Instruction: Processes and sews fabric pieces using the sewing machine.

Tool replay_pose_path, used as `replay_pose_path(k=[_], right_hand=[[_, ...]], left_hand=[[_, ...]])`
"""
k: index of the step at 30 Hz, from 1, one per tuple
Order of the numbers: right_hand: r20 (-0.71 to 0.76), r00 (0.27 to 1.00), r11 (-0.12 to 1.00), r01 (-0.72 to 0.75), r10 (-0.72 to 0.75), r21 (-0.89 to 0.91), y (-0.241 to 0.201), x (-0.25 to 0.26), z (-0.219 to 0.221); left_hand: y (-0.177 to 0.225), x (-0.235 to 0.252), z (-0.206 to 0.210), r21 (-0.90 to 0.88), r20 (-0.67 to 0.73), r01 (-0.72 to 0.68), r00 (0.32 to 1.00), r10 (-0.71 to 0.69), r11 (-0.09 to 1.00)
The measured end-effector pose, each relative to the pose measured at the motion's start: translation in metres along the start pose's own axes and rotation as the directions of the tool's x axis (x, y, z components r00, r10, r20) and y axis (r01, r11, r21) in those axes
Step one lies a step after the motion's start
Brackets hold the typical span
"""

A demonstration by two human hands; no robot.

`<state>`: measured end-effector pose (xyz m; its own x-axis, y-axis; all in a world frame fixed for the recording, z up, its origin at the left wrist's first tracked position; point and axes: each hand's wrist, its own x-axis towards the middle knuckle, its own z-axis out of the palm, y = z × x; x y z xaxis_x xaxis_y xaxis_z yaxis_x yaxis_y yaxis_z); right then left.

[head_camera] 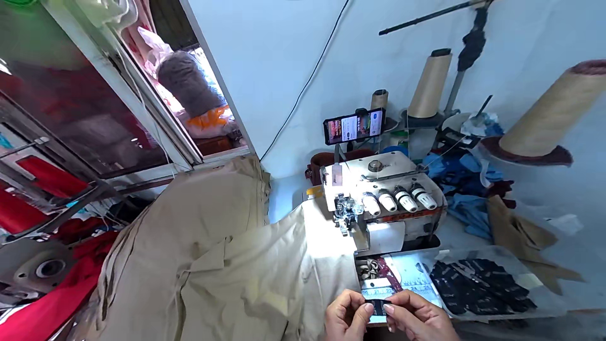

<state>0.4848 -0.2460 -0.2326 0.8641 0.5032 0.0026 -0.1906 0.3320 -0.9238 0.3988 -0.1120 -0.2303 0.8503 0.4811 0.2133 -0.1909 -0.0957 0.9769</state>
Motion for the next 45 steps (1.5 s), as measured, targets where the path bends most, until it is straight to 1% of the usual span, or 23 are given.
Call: replay_pose_path(k=[4, 7, 9, 13, 16, 20, 25, 28, 34, 38, 45], right_hand=[[-0.079, 0.997, 1.0, 0.012, -0.013, -0.012, 0.0, -0.001, 0.0], [-0.143, 0.99, 1.0, -0.008, 0.007, -0.011, -0.001, -0.002, 0.002], [-0.153, 0.988, 1.0, -0.008, 0.007, -0.007, -0.001, -0.002, 0.003], [-0.143, 0.99, 1.0, 0.0, 0.0, -0.002, 0.003, -0.002, 0.002], [-0.136, 0.991, 1.0, -0.009, 0.007, -0.014, 0.003, -0.003, 0.002], [-0.1, 0.995, 0.999, -0.011, 0.006, -0.048, 0.007, -0.006, 0.002], [-0.062, 0.997, 0.988, 0.034, -0.043, -0.148, 0.013, -0.008, 0.003], [-0.054, 0.995, 0.983, 0.07, -0.08, -0.172, 0.014, -0.007, 0.003], [-0.065, 0.997, 0.985, 0.031, -0.043, -0.168, 0.012, -0.007, 0.006], [-0.041, 0.999, 0.986, -0.009, 0.002, -0.164, 0.014, -0.006, 0.006], [0.005, 1.0, 0.988, -0.004, 0.005, -0.157, 0.013, -0.007, 0.006]], left_hand=[[0.002, 0.0, -0.001, 0.035, -0.074, -0.023, 0.997, 0.025, 0.999], [0.005, -0.002, -0.001, 0.049, -0.051, -0.015, 0.999, 0.018, 0.999], [0.005, -0.004, 0.0, 0.058, -0.03, -0.022, 0.999, 0.024, 0.998], [0.004, -0.006, 0.002, 0.082, -0.001, 0.02, 1.0, -0.02, 0.996], [0.004, -0.005, 0.002, 0.067, 0.012, 0.046, 0.999, -0.047, 0.997], [0.005, -0.005, 0.003, 0.051, 0.001, 0.108, 0.994, -0.108, 0.993], [0.006, -0.005, 0.004, -0.005, -0.008, 0.139, 0.99, -0.139, 0.99], [0.008, -0.005, 0.002, -0.016, -0.017, 0.165, 0.986, -0.165, 0.986], [0.008, -0.004, -0.002, -0.022, -0.02, 0.166, 0.986, -0.166, 0.986], [0.009, -0.002, -0.005, -0.026, -0.03, 0.164, 0.986, -0.165, 0.986], [0.013, -0.003, -0.008, 0.001, -0.028, 0.153, 0.988, -0.153, 0.988]])
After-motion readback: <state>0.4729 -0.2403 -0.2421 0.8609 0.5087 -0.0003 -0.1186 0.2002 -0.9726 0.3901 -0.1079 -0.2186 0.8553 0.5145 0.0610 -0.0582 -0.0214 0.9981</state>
